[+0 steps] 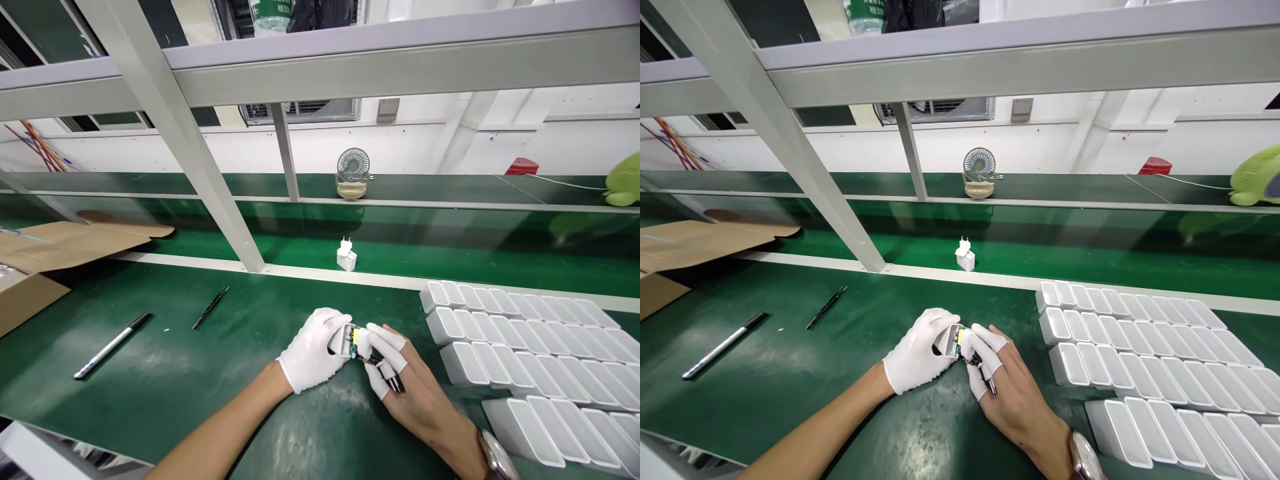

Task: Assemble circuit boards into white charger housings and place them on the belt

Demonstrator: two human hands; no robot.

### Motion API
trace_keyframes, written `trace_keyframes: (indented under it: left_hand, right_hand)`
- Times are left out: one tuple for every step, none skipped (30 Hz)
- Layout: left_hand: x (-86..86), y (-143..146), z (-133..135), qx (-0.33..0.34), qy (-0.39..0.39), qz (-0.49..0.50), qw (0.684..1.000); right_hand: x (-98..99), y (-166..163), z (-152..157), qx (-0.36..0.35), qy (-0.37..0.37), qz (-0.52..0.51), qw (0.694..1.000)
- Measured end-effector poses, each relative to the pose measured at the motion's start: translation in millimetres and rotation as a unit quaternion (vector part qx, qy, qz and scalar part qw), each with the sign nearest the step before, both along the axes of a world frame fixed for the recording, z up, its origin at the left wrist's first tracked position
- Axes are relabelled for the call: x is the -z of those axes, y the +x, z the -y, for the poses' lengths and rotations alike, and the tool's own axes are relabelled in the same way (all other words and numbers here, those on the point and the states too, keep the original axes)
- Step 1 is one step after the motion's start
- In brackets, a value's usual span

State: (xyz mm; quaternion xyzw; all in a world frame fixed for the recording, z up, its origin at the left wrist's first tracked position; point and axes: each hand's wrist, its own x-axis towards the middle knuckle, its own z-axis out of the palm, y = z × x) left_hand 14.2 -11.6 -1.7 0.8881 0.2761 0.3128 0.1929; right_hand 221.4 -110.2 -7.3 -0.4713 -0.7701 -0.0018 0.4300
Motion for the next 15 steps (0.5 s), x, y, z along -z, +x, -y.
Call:
trace_keyframes:
  left_hand:
    - [-0.1, 0.0, 0.1, -0.001, -0.001, 0.0, 1.0]
    - [-0.3, 0.0, 0.1, -0.001, -0.001, 0.0, 1.0]
    - [-0.4, 0.1, 0.2, -0.001, -0.002, 0.0, 1.0]
    - [-0.6, 0.2, 0.4, -0.001, -0.002, 0.0, 1.0]
    - [-0.6, 0.4, 0.5, -0.001, -0.001, 0.001, 1.0]
    - [-0.5, 0.6, 0.7, -0.001, -0.001, 0.002, 1.0]
    - [-0.2, 0.8, 0.9, -0.001, -0.001, 0.002, 1.0]
    - [0.1, 0.9, 1.1, 0.0, -0.001, 0.002, 1.0]
    - [0.5, 1.0, 1.3, 0.0, 0.0, 0.002, 1.0]
    - [0.9, 1.0, 1.5, -0.001, 0.001, 0.003, 1.0]
    - [1.3, 1.0, 1.7, -0.002, 0.002, 0.003, 1.0]
    - [1.6, 1.0, 1.9, -0.003, 0.002, 0.004, 1.0]
    - [1.7, 1.1, 2.0, -0.004, 0.001, 0.004, 1.0]
    - [1.8, 1.1, 2.0, -0.005, -0.002, 0.003, 1.0]
    - [1.7, 1.2, 2.1, -0.005, -0.004, 0.002, 1.0]
  right_hand:
    - [-0.4, -0.1, 0.2, 0.001, 0.001, 0.0, 1.0]
    - [-0.8, -0.3, 0.5, 0.001, 0.001, 0.0, 1.0]
    - [-1.1, -0.4, 0.8, 0.001, 0.0, -0.001, 1.0]
    - [-1.3, -0.5, 1.1, 0.001, -0.003, -0.002, 1.0]
    - [-1.4, -0.7, 1.4, 0.002, -0.006, -0.005, 1.0]
    - [-1.3, -0.8, 1.5, 0.002, -0.01, -0.009, 1.0]
    - [-1.1, -0.9, 1.5, 0.002, -0.012, -0.012, 1.0]
    - [-0.7, -1.0, 1.3, 0.001, -0.012, -0.014, 1.0]
    - [-0.3, -1.0, 1.1, 0.0, -0.011, -0.014, 1.0]
    - [0.2, -1.0, 0.8, -0.002, -0.01, -0.013, 1.0]
    - [0.7, -0.9, 0.6, -0.005, -0.01, -0.011, 1.0]
    - [1.1, -0.7, 0.5, -0.007, -0.011, -0.008, 1.0]
    - [1.5, -0.5, 0.4, -0.008, -0.014, -0.006, 1.0]
    - [1.9, -0.3, 0.4, -0.009, -0.018, -0.004, 1.0]
    - [2.4, -0.2, 0.5, -0.009, -0.022, -0.002, 1.0]
